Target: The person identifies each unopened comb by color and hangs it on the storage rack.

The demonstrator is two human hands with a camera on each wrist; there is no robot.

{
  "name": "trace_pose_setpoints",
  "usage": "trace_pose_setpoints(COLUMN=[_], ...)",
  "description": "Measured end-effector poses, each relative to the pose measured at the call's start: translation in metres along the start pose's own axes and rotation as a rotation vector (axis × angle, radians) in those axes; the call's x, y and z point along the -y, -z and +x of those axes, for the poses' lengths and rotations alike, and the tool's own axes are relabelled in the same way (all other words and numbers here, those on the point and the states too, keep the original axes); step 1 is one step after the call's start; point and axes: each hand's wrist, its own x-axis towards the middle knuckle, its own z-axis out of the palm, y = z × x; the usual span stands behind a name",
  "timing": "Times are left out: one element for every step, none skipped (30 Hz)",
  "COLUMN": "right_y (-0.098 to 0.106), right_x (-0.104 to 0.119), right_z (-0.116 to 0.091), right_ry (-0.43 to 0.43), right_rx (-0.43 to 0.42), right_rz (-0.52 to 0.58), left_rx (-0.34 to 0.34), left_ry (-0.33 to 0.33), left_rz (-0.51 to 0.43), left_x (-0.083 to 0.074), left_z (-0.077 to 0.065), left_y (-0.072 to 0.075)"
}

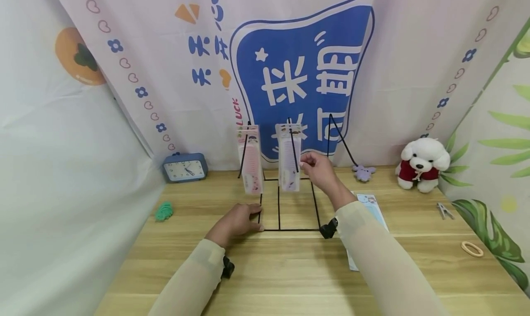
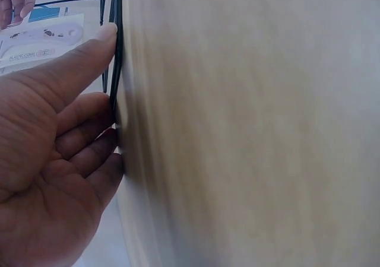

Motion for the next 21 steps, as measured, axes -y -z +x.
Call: trace_pose_setpoints(right_y=[0.0003,0.0006,0.0011,0.0014,0.0016,0.0016,0.0017,0.0019,0.0019,0.0018,0.0017,0.0016,0.0015,0.0013,0.0013,0.0015,0.0017,0.0021,0.0029,0.0040,0.0059], right_x=[0.0003,0.0004,0.0010,0.0015,0.0019,0.0022,0.0025,0.0029,0.0029,0.0027,0.0027,0.0021,0.0017,0.0012,0.0003,-0.0001,-0.0007,-0.0013,-0.0017,-0.0024,-0.0032], right_z=[-0.0003,-0.0007,-0.0012,-0.0016,-0.0019,-0.0020,-0.0020,-0.0022,-0.0022,-0.0021,-0.0021,-0.0020,-0.0020,-0.0020,-0.0019,-0.0019,-0.0019,-0.0019,-0.0019,-0.0023,-0.0029], right_ry=[0.002,0.005,0.007,0.008,0.011,0.011,0.010,0.008,0.005,0.003,0.003,0.002,0.001,0.004,0.007,0.012,0.018,0.023,0.031,0.040,0.045], right_rx=[0.002,0.002,0.000,-0.003,-0.005,-0.007,-0.009,-0.010,-0.009,-0.009,-0.009,-0.008,-0.007,-0.005,-0.002,0.000,0.001,0.005,0.007,0.011,0.014], right_rz=[-0.005,-0.014,-0.020,-0.026,-0.030,-0.031,-0.033,-0.034,-0.032,-0.031,-0.029,-0.031,-0.031,-0.030,-0.034,-0.032,-0.033,-0.032,-0.028,-0.026,-0.030], left_rx=[-0.001,-0.001,-0.001,-0.001,0.001,0.001,0.002,0.002,0.003,0.003,0.004,0.002,0.001,0.001,0.000,-0.001,-0.002,-0.003,-0.005,-0.006,-0.007], left_ry=[-0.001,-0.003,-0.006,-0.008,-0.009,-0.010,-0.011,-0.012,-0.009,-0.006,-0.005,-0.003,-0.002,-0.003,-0.001,-0.001,0.000,0.001,0.002,0.003,0.005], left_rz=[0.000,-0.001,0.000,-0.001,-0.002,-0.003,-0.004,-0.003,-0.004,-0.004,-0.004,-0.006,-0.006,-0.007,-0.010,-0.011,-0.012,-0.013,-0.013,-0.014,-0.017], left_x=[0.0001,0.0002,0.0004,0.0004,0.0005,0.0004,0.0002,0.0000,-0.0002,-0.0005,-0.0008,-0.0011,-0.0014,-0.0015,-0.0017,-0.0019,-0.0020,-0.0022,-0.0023,-0.0024,-0.0026], left_z=[0.0002,0.0004,0.0008,0.0010,0.0014,0.0018,0.0020,0.0021,0.0022,0.0021,0.0019,0.0017,0.0013,0.0011,0.0008,0.0005,0.0003,0.0002,0.0001,0.0003,0.0003], left_y=[-0.0001,-0.0001,-0.0001,-0.0001,0.0000,0.0001,0.0004,0.0005,0.0006,0.0007,0.0009,0.0007,0.0008,0.0008,0.0007,0.0007,0.0006,0.0006,0.0005,0.0005,0.0004])
